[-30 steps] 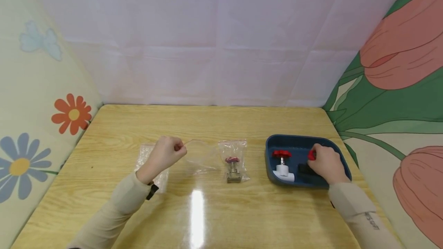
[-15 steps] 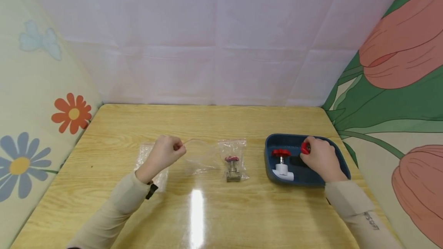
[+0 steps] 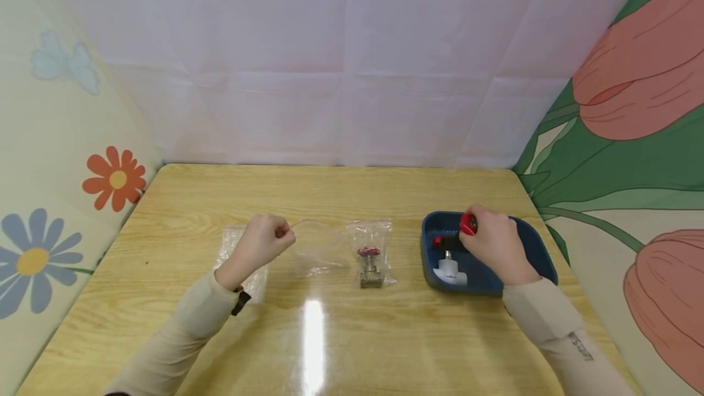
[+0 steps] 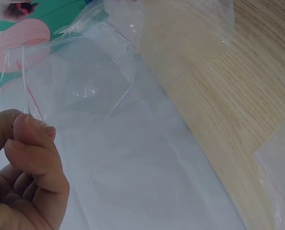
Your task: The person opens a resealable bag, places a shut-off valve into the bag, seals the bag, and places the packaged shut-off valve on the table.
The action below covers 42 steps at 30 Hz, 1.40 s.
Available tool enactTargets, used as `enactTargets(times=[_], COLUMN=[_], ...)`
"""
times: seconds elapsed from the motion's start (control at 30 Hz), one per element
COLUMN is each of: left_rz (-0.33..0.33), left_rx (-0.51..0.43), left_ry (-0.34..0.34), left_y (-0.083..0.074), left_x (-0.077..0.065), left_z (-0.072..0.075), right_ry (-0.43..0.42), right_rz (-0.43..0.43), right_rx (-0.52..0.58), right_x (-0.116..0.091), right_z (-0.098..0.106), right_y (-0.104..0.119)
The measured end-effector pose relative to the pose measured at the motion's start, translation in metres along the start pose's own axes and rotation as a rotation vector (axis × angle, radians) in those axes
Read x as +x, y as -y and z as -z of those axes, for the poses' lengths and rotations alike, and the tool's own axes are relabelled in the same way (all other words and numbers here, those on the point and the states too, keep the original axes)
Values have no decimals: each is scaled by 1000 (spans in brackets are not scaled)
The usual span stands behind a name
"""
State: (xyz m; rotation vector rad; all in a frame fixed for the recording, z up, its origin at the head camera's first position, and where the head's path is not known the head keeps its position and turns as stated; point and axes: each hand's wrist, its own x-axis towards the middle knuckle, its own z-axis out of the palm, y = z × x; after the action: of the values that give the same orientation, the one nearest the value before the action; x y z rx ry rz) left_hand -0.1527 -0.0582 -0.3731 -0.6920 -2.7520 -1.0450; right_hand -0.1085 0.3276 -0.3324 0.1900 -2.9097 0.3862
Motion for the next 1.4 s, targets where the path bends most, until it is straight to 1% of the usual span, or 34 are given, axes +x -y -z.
enactTargets(times=[0.17,0.5,0.73,1.0,1.27,1.4], left_rz=[5,-3,-6,-20,-11,-5], left_rx=[9,4,10,13,21,17], left_ry=[7,4,-3,-15,-1,7], left_y=[0,3,2,1,0,-1], left_x=[1,1,2,2,2,3], left_z=[1,-1,-1,0,-1,-2], right_ry=[-11,-53,-52,-68,-127,-135], right_rz=[21,102,135,188,261,286], right_rx=[25,45,55,79,90,117], right_x=[4,9,17,26,32,34], right_z=[1,3,5,4,-2,-4], right_y=[13,36,56,76,93,102])
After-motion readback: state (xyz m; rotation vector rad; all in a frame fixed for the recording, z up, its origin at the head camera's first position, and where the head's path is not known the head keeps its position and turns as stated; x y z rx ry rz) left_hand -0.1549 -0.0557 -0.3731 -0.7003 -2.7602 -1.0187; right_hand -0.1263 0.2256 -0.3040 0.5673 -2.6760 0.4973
